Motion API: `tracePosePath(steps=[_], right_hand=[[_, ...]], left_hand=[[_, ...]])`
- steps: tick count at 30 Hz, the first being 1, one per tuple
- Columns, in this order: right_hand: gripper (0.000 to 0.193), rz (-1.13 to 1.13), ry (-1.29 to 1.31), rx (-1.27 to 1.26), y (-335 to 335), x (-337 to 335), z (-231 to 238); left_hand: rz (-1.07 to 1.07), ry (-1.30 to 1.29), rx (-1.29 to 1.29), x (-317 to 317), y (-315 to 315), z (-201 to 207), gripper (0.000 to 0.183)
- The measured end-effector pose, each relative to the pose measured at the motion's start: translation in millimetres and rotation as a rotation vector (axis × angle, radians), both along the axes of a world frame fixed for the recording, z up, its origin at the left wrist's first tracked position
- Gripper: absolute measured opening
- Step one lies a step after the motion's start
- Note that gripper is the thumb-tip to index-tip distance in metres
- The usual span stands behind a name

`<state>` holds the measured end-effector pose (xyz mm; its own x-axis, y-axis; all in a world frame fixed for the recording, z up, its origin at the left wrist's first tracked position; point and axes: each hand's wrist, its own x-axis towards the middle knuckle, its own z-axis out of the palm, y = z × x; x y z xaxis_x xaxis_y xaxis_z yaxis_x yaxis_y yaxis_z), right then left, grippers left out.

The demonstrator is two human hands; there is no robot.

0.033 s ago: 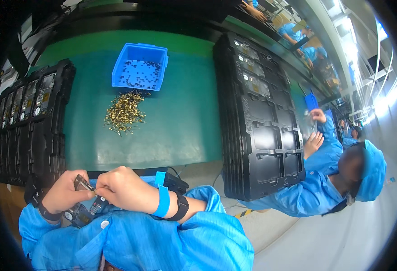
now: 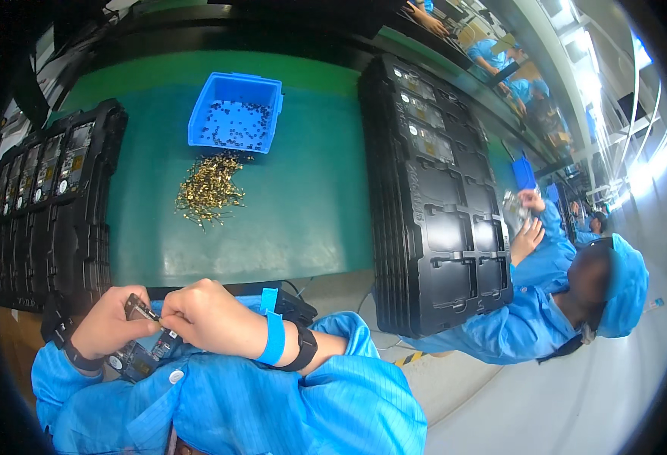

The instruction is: Manually assembling small parts onto a circuit board and placing them into a tray.

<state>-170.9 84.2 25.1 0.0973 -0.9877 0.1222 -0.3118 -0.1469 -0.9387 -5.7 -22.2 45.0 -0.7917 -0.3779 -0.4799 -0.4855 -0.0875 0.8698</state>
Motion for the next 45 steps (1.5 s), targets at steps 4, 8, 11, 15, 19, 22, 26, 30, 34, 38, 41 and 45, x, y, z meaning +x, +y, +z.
tracePosePath(steps=[4, 8, 11, 15, 19, 22, 26, 30, 34, 38, 41, 45], right_hand=[[0.003, 0.0, -0.014, 0.019, -0.2, 0.9, -0.8], [0.003, -0.011, -0.014, -0.007, -0.4, 3.0, -5.6], [0.004, -0.014, 0.007, -0.034, -1.0, 4.1, -6.9], [0.008, -0.055, -0.036, -0.031, -1.1, 5.5, -4.5], [0.015, -0.038, -0.104, -0.02, 1.4, 3.7, -5.1], [0.015, -0.001, -0.164, 0.033, 3.5, 3.0, -6.3], [0.014, -0.021, -0.184, 0.077, 1.3, 3.6, -2.7], [0.013, -0.04, -0.081, 0.088, 1.9, 8.5, 2.6], [0.016, -0.089, -0.419, 0.311, 13.1, 1.7, -5.5], [0.016, -0.035, -0.587, 0.337, 11.4, 0.1, -6.3], [0.015, -0.035, -0.559, 0.316, 7.7, 2.0, -6.3], [0.014, -0.041, -0.551, 0.313, 6.2, 5.2, -5.2]], left_hand=[[-0.004, 0.008, -0.054, 1.7, 0.9, -2.3, 0.022], [0.005, -0.006, -0.085, 3.0, 1.5, -0.7, 0.022], [0.015, 0.012, -0.071, 6.4, -0.9, -5.3, 0.023], [0.005, 0.029, -0.036, 7.1, -6.0, -3.9, 0.022], [0.005, 0.065, 0.022, 6.1, -3.4, -5.7, 0.021], [-0.015, 0.06, 0.019, 6.2, -3.0, -5.4, 0.021], [-0.072, 0.07, -0.028, 5.3, -9.3, -2.3, 0.023], [-0.181, 0.179, -0.278, 14.0, -10.3, -8.8, 0.025], [-0.185, 0.249, -0.152, 5.9, -8.7, -16.4, 0.024], [-0.174, 0.16, -0.08, 12.0, -9.2, -12.5, 0.022], [-0.161, 0.188, -0.088, 15.0, -10.1, -14.6, 0.023], [-0.181, 0.159, -0.101, 14.4, -11.3, -13.8, 0.024]])
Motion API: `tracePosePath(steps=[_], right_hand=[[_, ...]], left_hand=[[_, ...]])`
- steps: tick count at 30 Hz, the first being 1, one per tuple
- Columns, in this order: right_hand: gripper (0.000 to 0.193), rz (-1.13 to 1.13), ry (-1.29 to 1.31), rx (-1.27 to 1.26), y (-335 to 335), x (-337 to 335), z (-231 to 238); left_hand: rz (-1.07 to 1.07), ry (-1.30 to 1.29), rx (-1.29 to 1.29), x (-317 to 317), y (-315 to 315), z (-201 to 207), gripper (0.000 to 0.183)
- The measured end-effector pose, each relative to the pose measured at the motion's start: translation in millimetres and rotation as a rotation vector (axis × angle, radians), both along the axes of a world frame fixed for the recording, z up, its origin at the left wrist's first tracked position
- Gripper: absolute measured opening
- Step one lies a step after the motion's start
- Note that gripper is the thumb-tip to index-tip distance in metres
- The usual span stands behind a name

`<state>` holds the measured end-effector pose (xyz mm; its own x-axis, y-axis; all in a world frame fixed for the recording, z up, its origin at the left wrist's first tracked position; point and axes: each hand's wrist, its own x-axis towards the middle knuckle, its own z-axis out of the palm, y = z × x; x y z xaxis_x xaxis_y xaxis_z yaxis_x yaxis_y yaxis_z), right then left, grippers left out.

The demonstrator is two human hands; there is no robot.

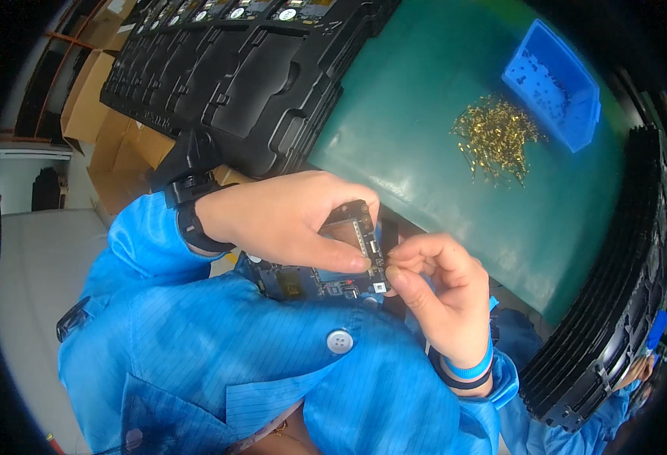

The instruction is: Manually assembling small parts onto a circuit board and placing them into a tray.

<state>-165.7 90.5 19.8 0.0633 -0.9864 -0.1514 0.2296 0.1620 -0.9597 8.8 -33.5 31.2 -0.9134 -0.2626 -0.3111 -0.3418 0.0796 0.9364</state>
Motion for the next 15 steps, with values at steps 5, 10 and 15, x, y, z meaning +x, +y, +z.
tracePosePath(steps=[5, 10, 15], right_hand=[[0.012, 0.003, 0.046, 0.002, -0.3, 0.2, 0.3], [0.01, -0.008, 0.079, 0.023, -0.9, 2.2, 1.8], [0.01, -0.019, 0.135, 0.01, -0.4, 2.4, 2.0]], left_hand=[[0.026, 0.009, -0.018, -1.7, 0.6, -0.8, 0.023], [0.02, 0.002, -0.033, -2.1, 0.7, 3.6, 0.023], [0.033, -0.032, -0.019, -2.5, 2.7, 4.4, 0.021]])
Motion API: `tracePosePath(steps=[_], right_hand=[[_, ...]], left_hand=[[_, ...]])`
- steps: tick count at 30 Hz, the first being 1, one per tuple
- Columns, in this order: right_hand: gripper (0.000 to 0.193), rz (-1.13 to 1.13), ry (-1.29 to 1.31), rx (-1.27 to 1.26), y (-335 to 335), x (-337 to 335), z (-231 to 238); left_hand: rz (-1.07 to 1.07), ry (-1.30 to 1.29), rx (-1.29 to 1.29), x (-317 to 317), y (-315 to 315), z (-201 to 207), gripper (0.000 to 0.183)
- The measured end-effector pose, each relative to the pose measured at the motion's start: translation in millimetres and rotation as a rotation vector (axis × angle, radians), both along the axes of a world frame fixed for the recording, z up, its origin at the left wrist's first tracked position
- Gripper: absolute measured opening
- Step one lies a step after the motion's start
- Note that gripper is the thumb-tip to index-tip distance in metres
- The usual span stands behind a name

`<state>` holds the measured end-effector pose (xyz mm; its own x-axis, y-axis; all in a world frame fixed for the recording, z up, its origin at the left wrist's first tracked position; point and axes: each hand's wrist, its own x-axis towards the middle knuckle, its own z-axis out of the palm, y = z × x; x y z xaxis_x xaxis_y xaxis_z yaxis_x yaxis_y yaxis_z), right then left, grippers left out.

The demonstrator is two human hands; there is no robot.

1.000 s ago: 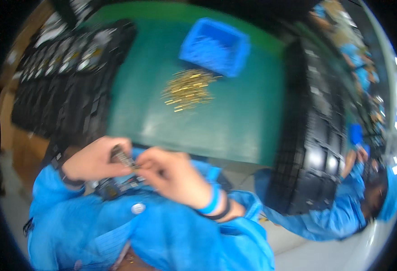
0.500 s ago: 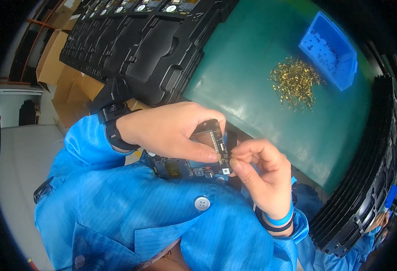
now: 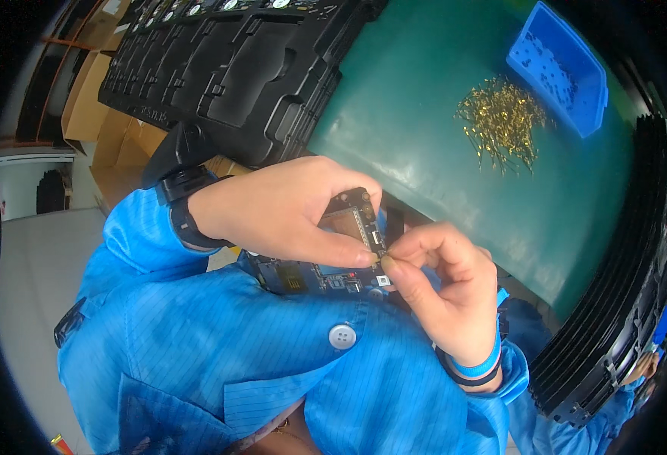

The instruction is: Manually assembling small parts onto a circuit board and placing them into a tray.

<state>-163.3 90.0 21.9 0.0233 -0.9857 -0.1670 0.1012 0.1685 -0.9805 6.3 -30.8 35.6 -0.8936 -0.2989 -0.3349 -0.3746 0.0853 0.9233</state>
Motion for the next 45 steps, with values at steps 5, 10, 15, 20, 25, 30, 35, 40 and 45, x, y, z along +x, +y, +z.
tracePosePath(steps=[5, 10, 15, 20, 25, 30, 35, 40, 45], right_hand=[[0.011, -0.003, 0.068, 0.005, -0.9, 0.4, 3.6], [0.011, -0.016, 0.067, 0.017, -1.1, 1.7, 6.1], [0.011, -0.024, 0.085, 0.017, -2.5, 3.0, 7.8], [0.01, -0.026, 0.136, -0.009, -4.7, 4.6, 10.0], [0.009, -0.014, 0.174, -0.041, -6.4, 4.9, 10.9], [0.009, -0.023, 0.151, -0.028, -4.4, 4.3, 10.2], [0.009, -0.031, 0.126, -0.016, -5.5, 5.5, 11.4], [0.009, -0.025, 0.122, -0.042, -3.0, 3.1, 7.5], [0.009, -0.019, 0.11, -0.045, -3.6, 3.2, 8.8]], left_hand=[[0.032, 0.024, 0.041, 1.1, 1.9, 0.3, 0.02], [0.032, 0.013, 0.055, 1.6, 1.8, 0.9, 0.02], [0.024, 0.012, 0.054, 1.8, 0.7, 5.5, 0.02], [0.046, 0.022, 0.061, 2.8, 1.8, 5.1, 0.02], [0.051, 0.055, 0.04, 4.6, 3.1, -0.9, 0.02], [0.043, 0.016, 0.022, 2.9, 4.1, 3.7, 0.021], [0.031, 0.001, 0.0, 4.4, 1.7, 7.4, 0.022], [0.046, 0.036, -0.014, 3.3, 4.8, 2.3, 0.023], [0.031, 0.031, 0.027, 3.4, 4.6, 0.8, 0.023]])
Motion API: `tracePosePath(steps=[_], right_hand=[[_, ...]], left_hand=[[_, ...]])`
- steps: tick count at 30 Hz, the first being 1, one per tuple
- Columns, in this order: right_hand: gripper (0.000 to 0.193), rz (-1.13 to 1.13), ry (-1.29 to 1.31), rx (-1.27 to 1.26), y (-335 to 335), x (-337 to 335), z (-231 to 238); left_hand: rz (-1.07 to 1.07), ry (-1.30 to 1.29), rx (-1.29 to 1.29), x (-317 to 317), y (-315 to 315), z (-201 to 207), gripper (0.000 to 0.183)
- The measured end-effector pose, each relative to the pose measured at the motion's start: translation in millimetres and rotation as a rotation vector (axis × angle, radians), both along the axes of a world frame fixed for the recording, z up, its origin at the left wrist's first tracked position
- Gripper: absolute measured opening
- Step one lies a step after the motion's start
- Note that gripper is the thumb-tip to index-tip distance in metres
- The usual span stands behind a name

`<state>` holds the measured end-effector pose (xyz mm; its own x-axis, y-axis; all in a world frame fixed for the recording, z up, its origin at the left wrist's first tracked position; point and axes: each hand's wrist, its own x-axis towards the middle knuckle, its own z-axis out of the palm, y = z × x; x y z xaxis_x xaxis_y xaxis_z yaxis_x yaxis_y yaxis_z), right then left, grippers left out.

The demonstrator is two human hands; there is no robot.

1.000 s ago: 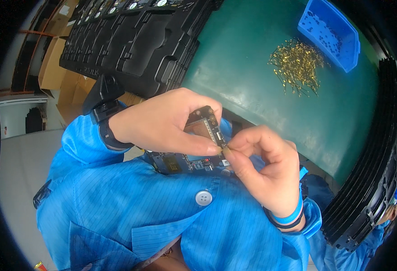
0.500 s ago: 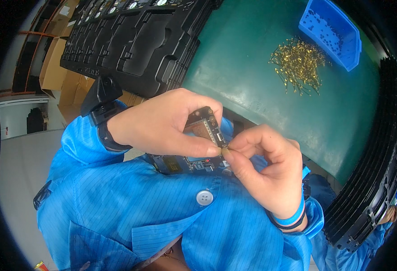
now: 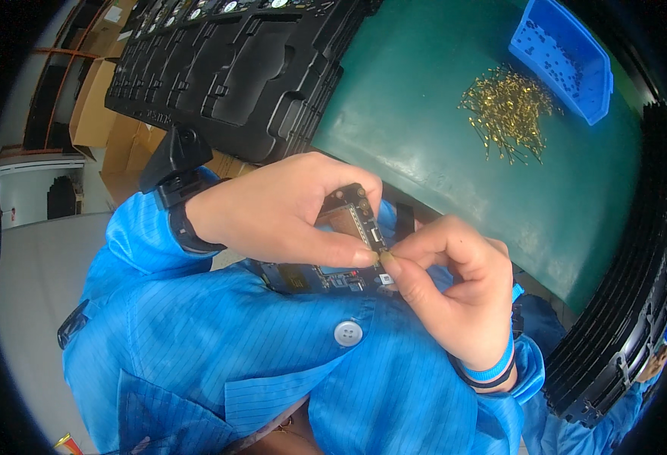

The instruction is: Manually assembling small parts onto a circuit board and placing them into a tray.

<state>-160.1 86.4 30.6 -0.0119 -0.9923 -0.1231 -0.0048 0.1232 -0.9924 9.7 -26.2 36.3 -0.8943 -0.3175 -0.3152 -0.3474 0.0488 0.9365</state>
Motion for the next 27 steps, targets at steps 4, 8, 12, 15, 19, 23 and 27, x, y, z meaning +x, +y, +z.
tracePosePath(steps=[4, 8, 12, 15, 19, 23, 27], right_hand=[[0.009, 0.015, 0.009, -0.025, 0.5, -1.4, -1.4], [0.009, 0.004, 0.019, -0.018, -0.3, -0.9, 0.1], [0.009, 0.009, 0.047, -0.033, -0.6, -1.5, 0.3], [0.009, 0.019, 0.052, -0.052, -0.9, -1.9, 0.5], [0.009, 0.019, 0.065, -0.052, -0.3, -2.4, 0.1], [0.009, 0.045, 0.093, -0.114, -0.5, -3.8, -3.3], [0.009, 0.054, 0.114, -0.147, -1.0, -4.2, -5.4]], left_hand=[[0.01, 0.012, 0.018, -0.6, 0.3, 0.3, 0.021], [0.004, -0.007, -0.01, -1.5, -0.4, 3.2, 0.019], [0.012, -0.006, -0.009, -1.5, 0.4, 1.9, 0.018], [0.018, -0.002, 0.001, -1.9, 0.9, 1.3, 0.018], [0.025, 0.017, -0.01, -2.9, 2.0, 0.5, 0.019], [0.048, 0.012, 0.005, -2.3, 4.6, -1.6, 0.018], [0.047, 0.003, 0.015, -3.5, 5.2, -0.4, 0.017]])
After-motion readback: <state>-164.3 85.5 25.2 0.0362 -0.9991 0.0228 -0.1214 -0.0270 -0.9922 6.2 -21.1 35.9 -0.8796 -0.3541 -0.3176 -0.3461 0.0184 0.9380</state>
